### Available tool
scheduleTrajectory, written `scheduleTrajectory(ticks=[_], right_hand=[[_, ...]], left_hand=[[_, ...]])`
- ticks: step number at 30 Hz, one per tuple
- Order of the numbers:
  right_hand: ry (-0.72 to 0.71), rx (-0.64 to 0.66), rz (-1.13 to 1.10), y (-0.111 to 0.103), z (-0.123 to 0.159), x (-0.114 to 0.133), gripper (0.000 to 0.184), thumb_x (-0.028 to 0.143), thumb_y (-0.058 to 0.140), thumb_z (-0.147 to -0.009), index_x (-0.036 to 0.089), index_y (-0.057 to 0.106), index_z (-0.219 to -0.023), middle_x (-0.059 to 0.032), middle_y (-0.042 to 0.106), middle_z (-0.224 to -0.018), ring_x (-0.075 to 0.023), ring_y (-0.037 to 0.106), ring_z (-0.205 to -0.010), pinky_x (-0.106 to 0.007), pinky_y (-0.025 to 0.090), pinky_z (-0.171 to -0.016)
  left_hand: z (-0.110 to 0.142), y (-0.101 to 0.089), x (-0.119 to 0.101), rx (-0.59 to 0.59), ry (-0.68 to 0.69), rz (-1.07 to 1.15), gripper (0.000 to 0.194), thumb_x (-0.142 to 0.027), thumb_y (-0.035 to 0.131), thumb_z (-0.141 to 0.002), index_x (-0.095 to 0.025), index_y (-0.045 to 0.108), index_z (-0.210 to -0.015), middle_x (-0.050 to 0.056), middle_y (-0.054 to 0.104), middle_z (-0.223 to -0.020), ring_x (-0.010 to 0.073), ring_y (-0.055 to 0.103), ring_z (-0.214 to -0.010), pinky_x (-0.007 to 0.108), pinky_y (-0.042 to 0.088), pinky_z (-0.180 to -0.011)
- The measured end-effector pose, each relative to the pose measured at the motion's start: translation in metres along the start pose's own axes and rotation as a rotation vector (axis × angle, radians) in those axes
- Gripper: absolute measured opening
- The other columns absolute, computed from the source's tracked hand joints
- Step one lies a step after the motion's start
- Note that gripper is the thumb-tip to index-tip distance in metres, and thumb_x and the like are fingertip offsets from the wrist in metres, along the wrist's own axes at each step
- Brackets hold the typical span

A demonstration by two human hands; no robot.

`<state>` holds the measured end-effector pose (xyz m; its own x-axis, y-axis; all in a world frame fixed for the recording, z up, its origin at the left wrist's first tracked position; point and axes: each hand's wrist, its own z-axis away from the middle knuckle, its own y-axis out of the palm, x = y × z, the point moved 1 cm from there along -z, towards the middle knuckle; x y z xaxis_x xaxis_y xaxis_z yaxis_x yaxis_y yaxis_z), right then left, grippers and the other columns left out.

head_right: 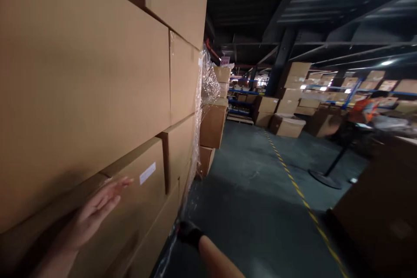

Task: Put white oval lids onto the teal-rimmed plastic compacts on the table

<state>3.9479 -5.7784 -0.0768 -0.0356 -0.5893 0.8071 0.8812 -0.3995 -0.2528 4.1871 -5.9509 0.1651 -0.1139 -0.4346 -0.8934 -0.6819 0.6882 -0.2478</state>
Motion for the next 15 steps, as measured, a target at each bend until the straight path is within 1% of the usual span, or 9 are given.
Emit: scheduleTrajectory(ticks=[1,3,6,8,10,11,12,13,15], right_hand=[[-0.009,0.005,-0.013,-0.016,-0.025,0.013,0.009,0.011,0.059,-0.076,0.016,0.053,-0.070,0.0055,0.049,-0.055,-0.0051,0.042,-0.045,-0.019,0.035,-0.048],[-0.073,0.012,-0.034,-0.056,-0.074,0.054,0.008,0.009,0.055,-0.065,0.016,0.053,-0.069,0.0055,0.050,-0.054,-0.0055,0.043,-0.045,-0.020,0.034,-0.049],[-0.223,0.049,-0.048,-0.123,-0.132,0.139,0.020,0.021,0.058,-0.059,0.016,0.057,-0.078,0.0028,0.057,-0.060,-0.0076,0.048,-0.049,-0.022,0.032,-0.050],[-0.337,0.097,-0.064,-0.163,-0.155,0.198,0.033,0.031,0.062,-0.056,0.015,0.058,-0.085,0.0015,0.059,-0.065,-0.0087,0.050,-0.052,-0.023,0.031,-0.052],[-0.467,0.163,-0.073,-0.197,-0.167,0.252,0.045,0.040,0.067,-0.054,0.015,0.059,-0.089,0.0008,0.060,-0.068,-0.0094,0.052,-0.056,-0.024,0.033,-0.056],[-0.532,0.199,-0.070,-0.212,-0.171,0.276,0.050,0.044,0.070,-0.052,0.015,0.059,-0.091,0.0003,0.060,-0.070,-0.0097,0.052,-0.059,-0.025,0.036,-0.059],[-0.596,0.234,-0.062,-0.225,-0.174,0.298,0.054,0.048,0.073,-0.052,0.014,0.060,-0.092,-0.0004,0.061,-0.072,-0.0103,0.053,-0.062,-0.026,0.038,-0.062],[-0.662,0.266,-0.049,-0.237,-0.176,0.318,0.057,0.051,0.075,-0.052,0.014,0.060,-0.093,-0.0011,0.061,-0.074,-0.0110,0.053,-0.064,-0.027,0.039,-0.065],[-0.796,0.323,-0.021,-0.256,-0.179,0.352,0.058,0.059,0.076,-0.056,0.014,0.060,-0.091,-0.0026,0.061,-0.076,-0.0128,0.054,-0.070,-0.029,0.043,-0.070]], left_hand=[[-0.019,0.006,-0.009,-0.059,0.077,-0.073,0.047,-0.046,0.060,-0.090,-0.029,0.060,-0.134,0.004,0.059,-0.141,0.0247,0.052,-0.134,0.037,0.045,-0.112],[-0.060,0.016,-0.031,-0.235,0.274,-0.236,0.046,-0.038,0.056,-0.094,-0.030,0.056,-0.139,0.002,0.054,-0.147,0.0231,0.045,-0.140,0.038,0.039,-0.117],[-0.125,0.025,-0.083,-0.547,0.630,-0.560,0.047,-0.029,0.056,-0.094,-0.029,0.053,-0.141,0.001,0.051,-0.149,0.0236,0.036,-0.145,0.045,0.030,-0.122],[-0.174,0.024,-0.127,-0.729,0.788,-0.832,0.047,-0.028,0.059,-0.092,-0.022,0.056,-0.138,0.005,0.046,-0.153,0.0275,0.028,-0.149,0.050,0.028,-0.122],[-0.224,0.018,-0.176,-0.873,0.861,-1.058,0.052,-0.034,0.062,-0.090,-0.011,0.057,-0.136,0.012,0.037,-0.158,0.0325,0.018,-0.151,0.052,0.025,-0.121],[-0.250,0.014,-0.202,-0.899,0.839,-1.155,0.059,-0.038,0.062,-0.090,-0.006,0.053,-0.139,0.015,0.032,-0.160,0.0340,0.014,-0.152,0.052,0.022,-0.122],[-0.276,0.010,-0.227,-0.897,0.783,-1.239,0.065,-0.040,0.059,-0.091,-0.002,0.047,-0.143,0.018,0.028,-0.161,0.0353,0.010,-0.152,0.051,0.019,-0.122],[-0.301,0.006,-0.252,-0.880,0.685,-1.305,0.070,-0.040,0.054,-0.094,0.000,0.036,-0.149,0.019,0.021,-0.163,0.0359,0.003,-0.152,0.052,0.014,-0.122],[-0.347,-0.002,-0.295,-0.929,0.581,-1.389,0.077,-0.043,0.052,-0.093,0.002,0.026,-0.151,0.021,0.013,-0.164,0.0364,-0.001,-0.150,0.056,0.005,-0.120]])
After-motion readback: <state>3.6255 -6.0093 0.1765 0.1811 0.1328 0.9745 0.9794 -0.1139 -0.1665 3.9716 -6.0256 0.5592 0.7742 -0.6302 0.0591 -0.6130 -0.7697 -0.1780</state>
